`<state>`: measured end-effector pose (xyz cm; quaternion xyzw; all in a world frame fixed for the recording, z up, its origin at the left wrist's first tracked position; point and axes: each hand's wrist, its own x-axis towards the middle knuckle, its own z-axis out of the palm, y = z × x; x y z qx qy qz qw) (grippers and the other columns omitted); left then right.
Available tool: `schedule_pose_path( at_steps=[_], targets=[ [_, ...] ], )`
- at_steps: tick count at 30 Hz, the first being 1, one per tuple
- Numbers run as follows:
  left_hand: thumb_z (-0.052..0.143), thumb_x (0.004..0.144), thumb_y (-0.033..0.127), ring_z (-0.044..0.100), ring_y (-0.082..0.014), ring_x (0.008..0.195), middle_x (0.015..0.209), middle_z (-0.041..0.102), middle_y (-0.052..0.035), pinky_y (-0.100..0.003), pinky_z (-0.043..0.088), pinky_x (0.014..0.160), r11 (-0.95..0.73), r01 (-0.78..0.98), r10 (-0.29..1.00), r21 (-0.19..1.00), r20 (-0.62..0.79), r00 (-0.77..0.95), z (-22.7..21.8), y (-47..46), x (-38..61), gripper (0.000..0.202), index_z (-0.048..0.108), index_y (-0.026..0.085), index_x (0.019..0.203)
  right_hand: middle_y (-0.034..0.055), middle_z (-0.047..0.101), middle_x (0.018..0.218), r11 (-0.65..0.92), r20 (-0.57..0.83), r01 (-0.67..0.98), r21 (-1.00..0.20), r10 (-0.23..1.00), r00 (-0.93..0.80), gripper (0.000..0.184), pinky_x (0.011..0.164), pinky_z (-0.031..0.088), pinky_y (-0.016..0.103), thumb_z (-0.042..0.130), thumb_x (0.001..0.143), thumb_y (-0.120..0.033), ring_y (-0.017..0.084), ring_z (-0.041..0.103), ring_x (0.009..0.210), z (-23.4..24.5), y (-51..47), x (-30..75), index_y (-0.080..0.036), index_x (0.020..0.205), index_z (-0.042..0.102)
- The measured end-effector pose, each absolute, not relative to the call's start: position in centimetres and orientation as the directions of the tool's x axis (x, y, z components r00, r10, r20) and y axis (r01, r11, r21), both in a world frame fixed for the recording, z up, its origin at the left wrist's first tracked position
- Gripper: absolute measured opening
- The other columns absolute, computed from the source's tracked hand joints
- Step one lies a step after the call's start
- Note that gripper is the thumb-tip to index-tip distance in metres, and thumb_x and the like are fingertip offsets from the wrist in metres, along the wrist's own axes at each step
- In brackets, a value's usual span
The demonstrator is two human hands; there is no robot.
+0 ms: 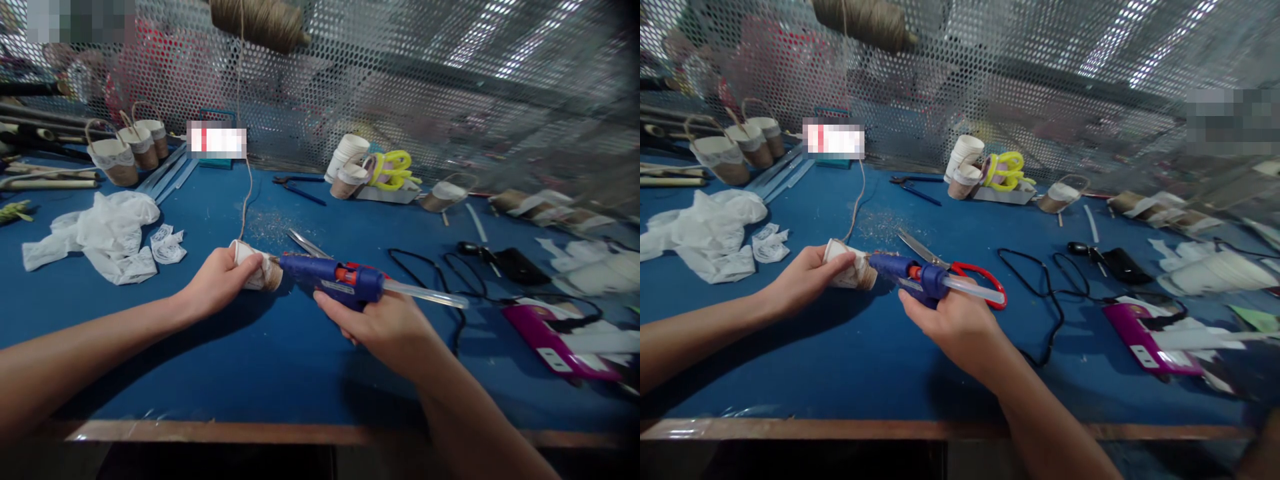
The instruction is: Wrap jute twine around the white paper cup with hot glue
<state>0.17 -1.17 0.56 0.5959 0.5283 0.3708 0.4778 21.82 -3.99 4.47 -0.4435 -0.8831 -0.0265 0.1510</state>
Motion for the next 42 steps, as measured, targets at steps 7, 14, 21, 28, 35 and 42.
schedule_pose_path(
  at_steps=[7,14,21,28,35,42],
  targets=[
    [0.045,0.077,0.037,0.053,-0.0148,0.061,0.067,0.062,-0.0052,-0.025,0.042,0.057,0.002,0.312,0.983,0.950,-0.059,0.173,0.8,-1.3,0.2,0.034,0.063,0.009,0.076,-0.0031,0.046,0.035,0.199,-0.011,0.848,-0.492,0.972,-0.234,0.033,0.038,0.037,0.023,0.052,0.075,-0.034,0.010,0.045,0.033,5.7,-4.0,20.3,-0.020,0.045,0.047],
    [0.049,0.075,0.034,0.055,-0.0150,0.059,0.065,0.064,-0.0045,-0.024,0.043,0.055,-0.001,0.295,0.986,0.955,-0.048,0.160,0.5,-1.3,0.1,0.030,0.064,0.009,0.076,-0.0032,0.044,0.036,0.047,-0.150,0.814,-0.579,0.975,-0.163,0.034,0.040,0.037,0.025,0.052,0.072,-0.038,0.010,0.044,0.034,6.5,-4.3,20.2,-0.021,0.044,0.042],
    [0.046,0.077,0.035,0.054,-0.0146,0.058,0.065,0.063,-0.0043,-0.024,0.043,0.056,-0.023,0.320,0.984,0.947,-0.036,0.176,0.6,-1.5,0.1,0.032,0.064,0.008,0.078,-0.0034,0.044,0.035,0.009,-0.168,0.799,-0.601,0.976,-0.138,0.034,0.038,0.037,0.024,0.053,0.071,-0.037,0.010,0.045,0.033,6.4,-4.3,20.3,-0.021,0.044,0.041],
    [0.045,0.078,0.037,0.051,-0.0133,0.057,0.063,0.060,-0.0019,-0.023,0.042,0.055,-0.100,0.397,0.978,0.912,0.017,0.208,0.7,-1.9,0.0,0.032,0.062,0.009,0.076,-0.0050,0.043,0.034,-0.023,-0.190,0.775,-0.631,0.974,-0.126,0.029,0.037,0.038,0.021,0.053,0.071,-0.035,0.009,0.043,0.032,6.9,-4.0,19.8,-0.020,0.048,0.044],
    [0.043,0.080,0.036,0.051,-0.0130,0.057,0.064,0.060,-0.0023,-0.024,0.043,0.057,-0.138,0.411,0.974,0.901,0.048,0.222,0.6,-2.0,-0.1,0.031,0.061,0.010,0.076,-0.0024,0.044,0.034,0.016,-0.186,0.782,-0.624,0.968,-0.168,0.036,0.037,0.039,0.023,0.053,0.073,-0.036,0.009,0.042,0.032,6.9,-4.5,20.5,-0.021,0.041,0.041],
    [0.044,0.079,0.035,0.054,-0.0143,0.061,0.065,0.061,-0.0026,-0.023,0.044,0.058,-0.181,0.399,0.970,0.899,0.095,0.225,0.8,-2.3,-0.1,0.029,0.059,0.011,0.073,-0.0048,0.044,0.034,-0.044,-0.196,0.738,-0.674,0.973,-0.121,0.029,0.035,0.038,0.022,0.054,0.069,-0.037,0.009,0.042,0.030,7.1,-4.3,20.5,-0.020,0.049,0.043]
  ],
)
